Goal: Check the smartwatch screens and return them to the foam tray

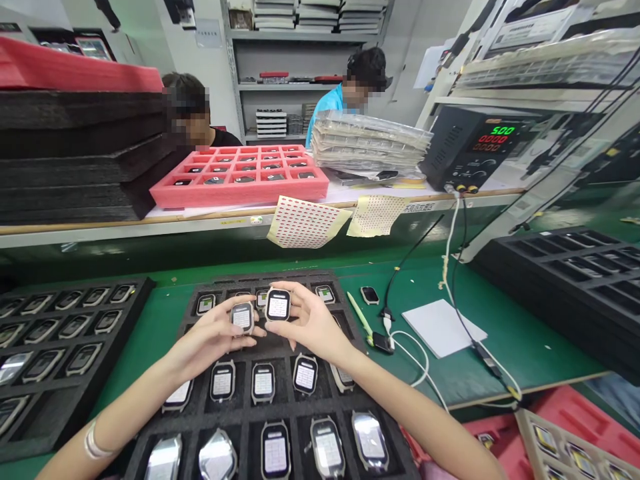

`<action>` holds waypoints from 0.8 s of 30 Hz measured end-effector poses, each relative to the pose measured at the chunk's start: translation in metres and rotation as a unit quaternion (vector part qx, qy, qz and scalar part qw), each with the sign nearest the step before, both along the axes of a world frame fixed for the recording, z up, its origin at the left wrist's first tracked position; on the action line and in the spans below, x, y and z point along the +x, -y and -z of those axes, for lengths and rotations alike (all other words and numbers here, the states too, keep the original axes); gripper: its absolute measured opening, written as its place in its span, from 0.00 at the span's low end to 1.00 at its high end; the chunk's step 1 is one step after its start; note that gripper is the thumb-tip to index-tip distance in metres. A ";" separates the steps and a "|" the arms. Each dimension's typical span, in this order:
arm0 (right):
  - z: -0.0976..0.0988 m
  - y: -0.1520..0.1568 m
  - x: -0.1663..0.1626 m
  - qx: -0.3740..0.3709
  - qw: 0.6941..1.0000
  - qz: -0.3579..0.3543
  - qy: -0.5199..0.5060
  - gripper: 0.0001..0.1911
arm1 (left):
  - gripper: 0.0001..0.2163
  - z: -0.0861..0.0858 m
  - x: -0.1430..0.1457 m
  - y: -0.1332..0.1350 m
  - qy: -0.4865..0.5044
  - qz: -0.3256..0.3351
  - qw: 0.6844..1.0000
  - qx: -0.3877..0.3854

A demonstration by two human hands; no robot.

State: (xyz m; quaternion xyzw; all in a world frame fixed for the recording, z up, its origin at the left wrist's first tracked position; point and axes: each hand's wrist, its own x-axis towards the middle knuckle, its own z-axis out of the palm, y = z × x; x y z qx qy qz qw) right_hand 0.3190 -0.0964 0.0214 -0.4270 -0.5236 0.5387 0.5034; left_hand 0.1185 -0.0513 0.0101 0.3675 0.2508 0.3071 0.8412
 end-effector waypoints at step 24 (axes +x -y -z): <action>-0.005 0.016 0.003 0.005 0.998 0.046 0.032 0.18 | 0.20 -0.007 -0.002 0.016 -0.019 -0.017 0.986 0.166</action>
